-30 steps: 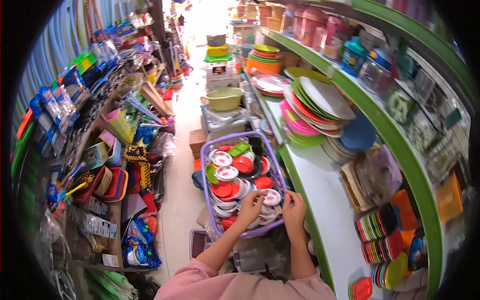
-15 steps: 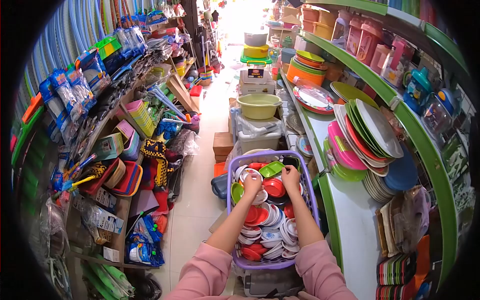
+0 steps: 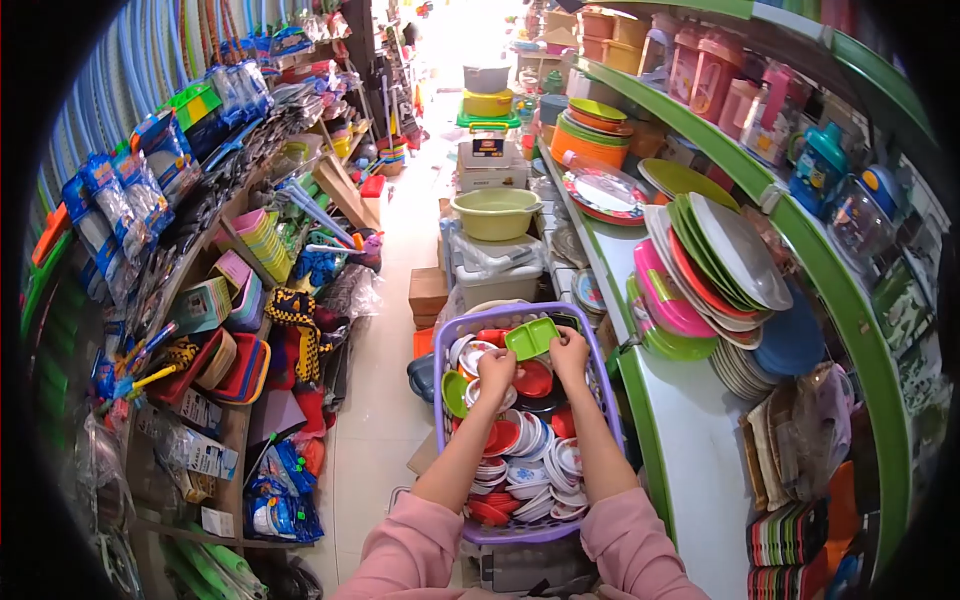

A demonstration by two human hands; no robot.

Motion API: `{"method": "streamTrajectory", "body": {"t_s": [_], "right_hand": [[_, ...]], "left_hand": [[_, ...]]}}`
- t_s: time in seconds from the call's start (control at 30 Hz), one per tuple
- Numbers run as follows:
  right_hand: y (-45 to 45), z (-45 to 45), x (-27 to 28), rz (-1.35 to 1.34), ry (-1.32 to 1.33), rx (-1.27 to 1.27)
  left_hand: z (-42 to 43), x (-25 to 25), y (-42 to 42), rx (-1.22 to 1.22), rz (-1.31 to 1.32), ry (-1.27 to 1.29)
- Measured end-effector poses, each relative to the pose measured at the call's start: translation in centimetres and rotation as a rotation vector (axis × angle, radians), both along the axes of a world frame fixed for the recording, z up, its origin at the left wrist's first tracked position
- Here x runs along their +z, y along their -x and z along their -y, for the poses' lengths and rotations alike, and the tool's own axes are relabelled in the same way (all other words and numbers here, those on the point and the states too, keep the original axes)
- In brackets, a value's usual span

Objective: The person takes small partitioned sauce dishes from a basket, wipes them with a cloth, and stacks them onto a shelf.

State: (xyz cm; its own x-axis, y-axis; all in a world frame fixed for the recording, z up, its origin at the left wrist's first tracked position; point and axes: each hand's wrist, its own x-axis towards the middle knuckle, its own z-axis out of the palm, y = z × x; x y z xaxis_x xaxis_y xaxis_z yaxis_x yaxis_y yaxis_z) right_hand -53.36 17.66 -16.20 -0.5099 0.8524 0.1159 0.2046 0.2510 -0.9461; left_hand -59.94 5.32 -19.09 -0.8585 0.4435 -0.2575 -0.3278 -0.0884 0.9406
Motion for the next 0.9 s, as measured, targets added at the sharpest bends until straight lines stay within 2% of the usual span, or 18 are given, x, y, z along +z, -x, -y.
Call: {"method": "streamTrajectory", "body": {"t_s": [0.03,0.07,0.2,0.33,0.37,0.4,0.47,0.5,0.53,0.6,0.7,0.73,0.83,0.9], "right_hand": [[-0.7,0.8,1.4,-0.048,-0.085,0.019],[-2.5,1.6,2.7,-0.070,0.019,0.036],[-10.0,4.3,6.5,-0.226,0.138,0.082],[-20.8,8.0,9.0,-0.340,0.279,0.042],[-23.7,9.1,9.5,-0.354,0.308,0.024],[-26.5,10.3,9.9,-0.377,0.300,-0.016],[-32.0,12.8,11.1,-0.425,0.276,-0.099],[-34.7,14.3,12.4,-0.385,0.318,-0.186],[-37.3,15.3,12.6,-0.399,0.300,-0.245],[-42.5,17.4,12.6,-0.426,0.261,-0.364],[-49.5,20.5,12.4,-0.413,0.166,-0.544],[-51.6,21.6,12.4,-0.418,0.138,-0.608],[-57.3,25.3,14.0,-0.269,0.105,-0.734],[-61.1,27.3,14.2,-0.065,-0.162,-0.907]], "left_hand": [[0.5,1.0,-0.8,0.004,-0.059,-0.029],[1.0,2.1,-1.8,0.003,-0.119,-0.058],[2.8,6.8,-6.8,-0.100,-0.234,-0.127],[3.6,11.5,-14.8,-0.364,-0.323,-0.257],[4.6,14.3,-17.5,-0.477,-0.249,-0.225],[4.3,14.0,-19.7,-0.504,-0.387,-0.258],[4.5,14.1,-24.5,-0.622,-0.472,-0.241],[5.7,17.3,-27.5,-0.751,-0.209,-0.195],[5.6,16.8,-29.9,-0.774,-0.361,-0.204],[5.6,16.1,-33.8,-1.012,-0.326,-0.245],[6.1,16.9,-40.2,-1.284,-0.014,-0.249],[6.1,16.8,-42.3,-1.350,-0.008,-0.230],[6.1,15.7,-48.5,-1.519,0.037,-0.216],[6.3,15.3,-52.3,-1.594,-0.032,-0.264]]}}
